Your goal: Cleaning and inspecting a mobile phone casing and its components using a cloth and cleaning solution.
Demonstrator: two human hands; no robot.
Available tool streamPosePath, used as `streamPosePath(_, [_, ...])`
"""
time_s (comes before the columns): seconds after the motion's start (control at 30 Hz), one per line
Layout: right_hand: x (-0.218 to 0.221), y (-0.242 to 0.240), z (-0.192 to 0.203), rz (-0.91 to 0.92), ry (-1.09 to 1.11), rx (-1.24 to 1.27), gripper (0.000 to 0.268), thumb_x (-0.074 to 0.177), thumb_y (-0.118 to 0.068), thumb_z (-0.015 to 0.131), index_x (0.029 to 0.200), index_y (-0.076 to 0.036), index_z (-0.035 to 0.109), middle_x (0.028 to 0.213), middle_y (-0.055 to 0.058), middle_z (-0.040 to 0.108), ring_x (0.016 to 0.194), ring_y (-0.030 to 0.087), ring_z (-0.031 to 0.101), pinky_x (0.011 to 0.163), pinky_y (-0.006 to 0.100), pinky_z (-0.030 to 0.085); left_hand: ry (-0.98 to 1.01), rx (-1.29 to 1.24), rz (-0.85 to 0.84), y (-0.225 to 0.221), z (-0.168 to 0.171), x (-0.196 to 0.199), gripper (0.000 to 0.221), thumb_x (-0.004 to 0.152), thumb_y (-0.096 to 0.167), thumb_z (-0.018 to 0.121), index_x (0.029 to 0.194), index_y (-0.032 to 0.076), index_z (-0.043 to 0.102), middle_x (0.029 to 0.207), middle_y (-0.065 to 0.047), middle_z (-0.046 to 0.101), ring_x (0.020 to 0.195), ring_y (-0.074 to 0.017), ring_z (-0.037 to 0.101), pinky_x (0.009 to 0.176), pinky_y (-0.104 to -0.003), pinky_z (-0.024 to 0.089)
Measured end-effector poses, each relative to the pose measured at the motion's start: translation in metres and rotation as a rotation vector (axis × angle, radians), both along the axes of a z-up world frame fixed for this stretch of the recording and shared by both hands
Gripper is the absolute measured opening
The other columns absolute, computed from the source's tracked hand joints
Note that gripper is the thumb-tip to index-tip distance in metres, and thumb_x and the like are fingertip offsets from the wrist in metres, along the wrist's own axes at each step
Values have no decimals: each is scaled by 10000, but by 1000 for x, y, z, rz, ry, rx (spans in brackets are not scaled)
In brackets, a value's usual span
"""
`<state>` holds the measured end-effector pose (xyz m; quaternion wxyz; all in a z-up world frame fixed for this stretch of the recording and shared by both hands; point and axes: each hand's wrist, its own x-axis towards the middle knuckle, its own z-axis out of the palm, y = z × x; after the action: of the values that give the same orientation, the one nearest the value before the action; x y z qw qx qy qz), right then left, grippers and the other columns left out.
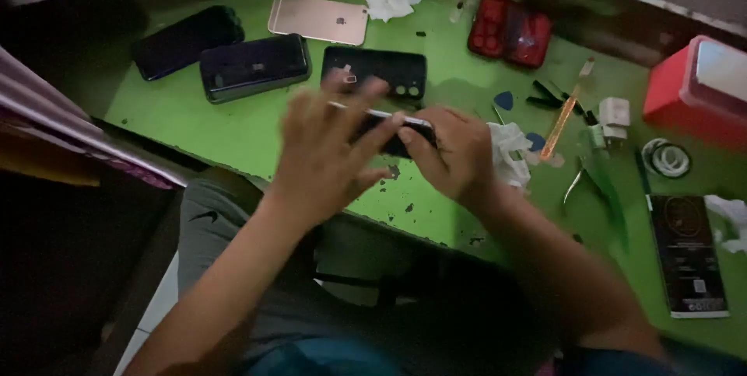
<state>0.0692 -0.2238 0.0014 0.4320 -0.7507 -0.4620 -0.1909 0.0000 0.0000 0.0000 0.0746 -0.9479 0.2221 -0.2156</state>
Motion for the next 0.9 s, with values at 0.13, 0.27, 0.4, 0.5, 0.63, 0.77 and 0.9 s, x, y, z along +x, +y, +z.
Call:
streamPosePath(0.13, [-3,3,-3,-11,194,89,227,1017,-288,656,1068,-94,761,811,172,709,644,446,620,497,406,533,-316,-405,-237,-10,-12,14,466,1032,376,587,1451,173,597,1314,-87,625,1216,-345,612,1063,-532,417])
streamPosePath(0.27, [8,-28,52,-197,121,-188,187,1000,-53,622,1124,25,738,929,292,719,745,449,649,709,529,562,-255,-976,-283,-5,-7,18,531,929,-6,522,1457,50,516,1325,-212,630,1196,-470,610,1072,-548,467])
streamPosePath(0.4, [-25,-61,88,-615,404,-810,503,968,-341,713,1400,-87,662,1304,322,651,1218,554,596,1085,664,424,-170,-1682,-241,-3,-30,11,451,1173,172,464,1570,9,326,1440,-245,551,1345,-489,538,1118,-623,494])
streamPosePath(0.5, [-39,-79,54,-666,248,-883,457,865,-345,805,1268,-137,749,1337,216,674,1226,469,634,1047,596,495,-172,-1707,-154,-6,-37,10,280,1083,37,566,1362,28,585,1284,-199,671,1174,-474,654,1009,-573,557])
streamPosePath(0.63, [-21,-136,-16,-704,-4,-655,87,933,-219,768,997,-164,789,1108,111,751,990,376,717,861,494,574,-193,-1714,-188,-8,-22,6,194,1004,-10,682,1190,-42,641,1149,-326,687,1042,-514,703,942,-588,597])
streamPosePath(0.77, [-22,-153,27,-997,99,-594,194,1127,-265,641,1035,-174,785,856,150,719,805,418,694,718,538,560,-243,-1577,-207,-4,-20,4,166,942,22,801,1090,43,728,1044,-188,722,906,-443,730,791,-488,629])
streamPosePath(0.9, [4,-189,25,-1150,169,-618,239,1131,-151,663,1314,-37,768,1108,226,731,991,460,701,809,574,576,-249,-1494,-175,-3,-22,1,121,974,92,807,1063,72,728,945,-143,691,833,-465,654,739,-420,576])
